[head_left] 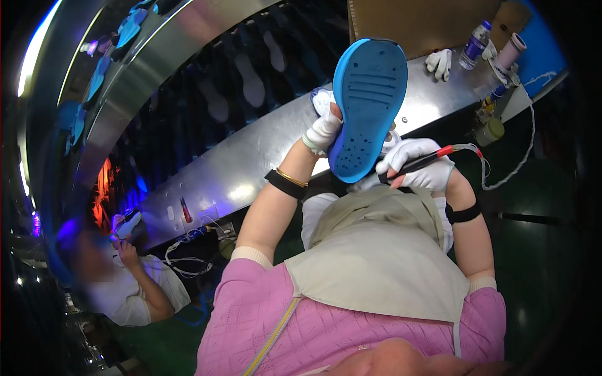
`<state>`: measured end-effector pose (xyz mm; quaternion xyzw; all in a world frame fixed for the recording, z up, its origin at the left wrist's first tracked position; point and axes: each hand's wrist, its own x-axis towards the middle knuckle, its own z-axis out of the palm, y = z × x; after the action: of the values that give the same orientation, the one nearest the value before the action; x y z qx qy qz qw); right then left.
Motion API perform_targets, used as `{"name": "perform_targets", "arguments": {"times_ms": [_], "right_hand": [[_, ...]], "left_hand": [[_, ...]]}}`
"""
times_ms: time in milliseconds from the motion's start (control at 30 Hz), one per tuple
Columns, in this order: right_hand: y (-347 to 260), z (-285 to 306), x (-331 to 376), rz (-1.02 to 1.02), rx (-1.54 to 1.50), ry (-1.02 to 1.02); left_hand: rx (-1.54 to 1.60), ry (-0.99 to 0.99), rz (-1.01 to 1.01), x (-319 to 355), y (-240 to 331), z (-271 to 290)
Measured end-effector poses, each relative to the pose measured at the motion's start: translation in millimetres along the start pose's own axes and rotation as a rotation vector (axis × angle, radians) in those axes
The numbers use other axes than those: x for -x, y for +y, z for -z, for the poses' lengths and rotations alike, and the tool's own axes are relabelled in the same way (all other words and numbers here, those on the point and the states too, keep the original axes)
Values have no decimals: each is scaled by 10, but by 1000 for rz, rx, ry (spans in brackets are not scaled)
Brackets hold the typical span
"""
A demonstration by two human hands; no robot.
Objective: Apply adhesive or primer to the inner surface of blue shoe soles using a brush.
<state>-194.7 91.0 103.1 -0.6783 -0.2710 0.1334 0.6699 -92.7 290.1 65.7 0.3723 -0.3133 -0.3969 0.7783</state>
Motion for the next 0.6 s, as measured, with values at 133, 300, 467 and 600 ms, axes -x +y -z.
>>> {"name": "perform_targets", "arguments": {"times_ms": [133,300,467,600], "right_hand": [[-38,-130,-77,109,268,204],[126,-20,-39,76,354,20],[83,8,-39,141,373,197],[101,44,-1,164,401,104]], "left_hand": [[-60,148,106,-48,69,-39],[-163,286,258,-126,4,99],[-31,373,291,-188,-70,95],[-270,403,335,-189,-8,110]]}}
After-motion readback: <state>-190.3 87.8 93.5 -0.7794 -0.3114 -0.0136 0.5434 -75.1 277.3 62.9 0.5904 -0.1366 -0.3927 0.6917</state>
